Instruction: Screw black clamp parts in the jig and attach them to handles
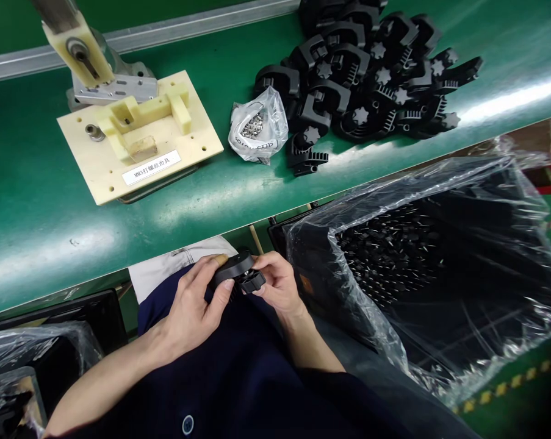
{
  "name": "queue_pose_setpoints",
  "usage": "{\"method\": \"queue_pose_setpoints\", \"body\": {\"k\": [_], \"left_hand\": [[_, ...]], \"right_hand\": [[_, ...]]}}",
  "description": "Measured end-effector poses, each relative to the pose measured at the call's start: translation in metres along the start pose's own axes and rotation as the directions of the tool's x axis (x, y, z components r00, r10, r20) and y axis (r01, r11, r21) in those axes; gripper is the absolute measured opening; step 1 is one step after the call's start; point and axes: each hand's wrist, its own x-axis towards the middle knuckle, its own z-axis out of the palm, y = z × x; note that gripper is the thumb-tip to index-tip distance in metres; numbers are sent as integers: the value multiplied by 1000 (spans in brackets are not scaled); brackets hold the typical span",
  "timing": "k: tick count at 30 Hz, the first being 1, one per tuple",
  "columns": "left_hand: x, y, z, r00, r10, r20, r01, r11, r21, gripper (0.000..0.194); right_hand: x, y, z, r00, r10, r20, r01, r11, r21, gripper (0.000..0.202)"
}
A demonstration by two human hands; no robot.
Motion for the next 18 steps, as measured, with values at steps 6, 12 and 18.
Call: {"method": "queue_pose_setpoints", "body": {"k": [6,12,18], "left_hand": [[0,1,0,999,42,-10,-42,999,11,29],[0,2,1,987,158,-27,-156,984,87,28],[1,1,1,993,120,7,-120,989,91,29]], "right_hand": [[2,-2,2,999,40,-34,-40,999,-9,37],[4,-2,0,999,25,-36,-25,1000,-14,37],[2,5,-6,997,39,-72,-44,996,-77,50]]}}
